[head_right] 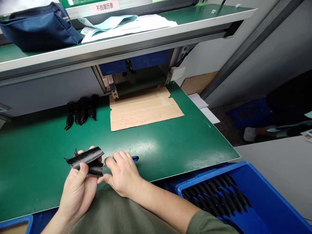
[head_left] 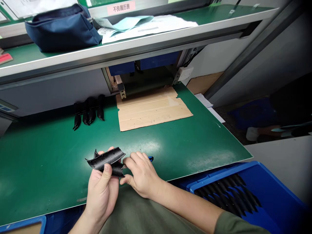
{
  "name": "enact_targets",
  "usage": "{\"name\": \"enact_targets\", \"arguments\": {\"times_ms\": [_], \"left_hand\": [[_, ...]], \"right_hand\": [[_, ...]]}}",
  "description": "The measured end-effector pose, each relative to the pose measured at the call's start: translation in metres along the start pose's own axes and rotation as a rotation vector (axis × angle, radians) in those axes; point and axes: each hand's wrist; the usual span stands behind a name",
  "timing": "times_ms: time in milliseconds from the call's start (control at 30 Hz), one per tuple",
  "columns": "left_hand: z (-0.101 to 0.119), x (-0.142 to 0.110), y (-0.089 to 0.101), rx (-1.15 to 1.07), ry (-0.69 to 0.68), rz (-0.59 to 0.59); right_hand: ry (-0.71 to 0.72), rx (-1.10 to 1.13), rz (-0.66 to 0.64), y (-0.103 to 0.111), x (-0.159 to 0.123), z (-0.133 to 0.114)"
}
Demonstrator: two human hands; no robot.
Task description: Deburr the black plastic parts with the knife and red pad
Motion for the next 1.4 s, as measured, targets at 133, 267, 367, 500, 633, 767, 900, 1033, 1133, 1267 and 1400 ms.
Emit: {"name": "enact_targets", "arguments": {"times_ms": [133,267,367,500,633,767,900,1033,1133,1267,1400], "left_hand": [[0.000,-0.001,-0.001,-0.016,-0.030,-0.035],[-0.002,0.000,0.001,-0.026,-0.054,-0.088],[-0.002,0.000,0.001,-0.028,-0.088,-0.119],[-0.003,0.000,0.002,-0.014,-0.120,-0.155],[-0.003,0.001,0.003,-0.021,-0.143,-0.151],[0.000,0.002,0.002,-0.042,-0.101,-0.094],[0.004,0.004,0.003,-0.058,-0.064,-0.048],[0.007,0.008,0.007,-0.077,-0.052,-0.046],[0.011,0.011,0.012,-0.089,-0.050,-0.067],[0.022,0.019,0.020,-0.093,-0.058,-0.077],[0.032,0.028,0.034,0.009,0.101,-0.126]], "right_hand": [[-0.015,-0.071,0.013,-0.001,0.000,-0.002],[-0.006,-0.059,0.000,-0.003,0.000,-0.001],[0.013,-0.004,-0.006,-0.005,0.001,0.001],[0.040,0.145,-0.047,-0.006,0.002,0.007],[0.080,0.486,-0.216,-0.005,0.003,0.012],[0.002,0.739,-0.189,-0.007,0.005,0.008],[-0.031,0.658,-0.016,-0.007,0.009,-0.006],[-0.042,0.556,0.038,-0.009,0.012,-0.018],[-0.064,0.657,-0.023,-0.015,0.014,-0.020],[-0.053,1.114,-0.350,-0.020,0.017,-0.019],[-0.213,0.992,0.038,-0.013,0.015,-0.022]]}}
Point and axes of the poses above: each hand's wrist, its own x-axis towards the middle knuckle, its own y-axis out of the back of the hand, z = x × y, and after that the axes turned 2 degrees about -x, right-handed
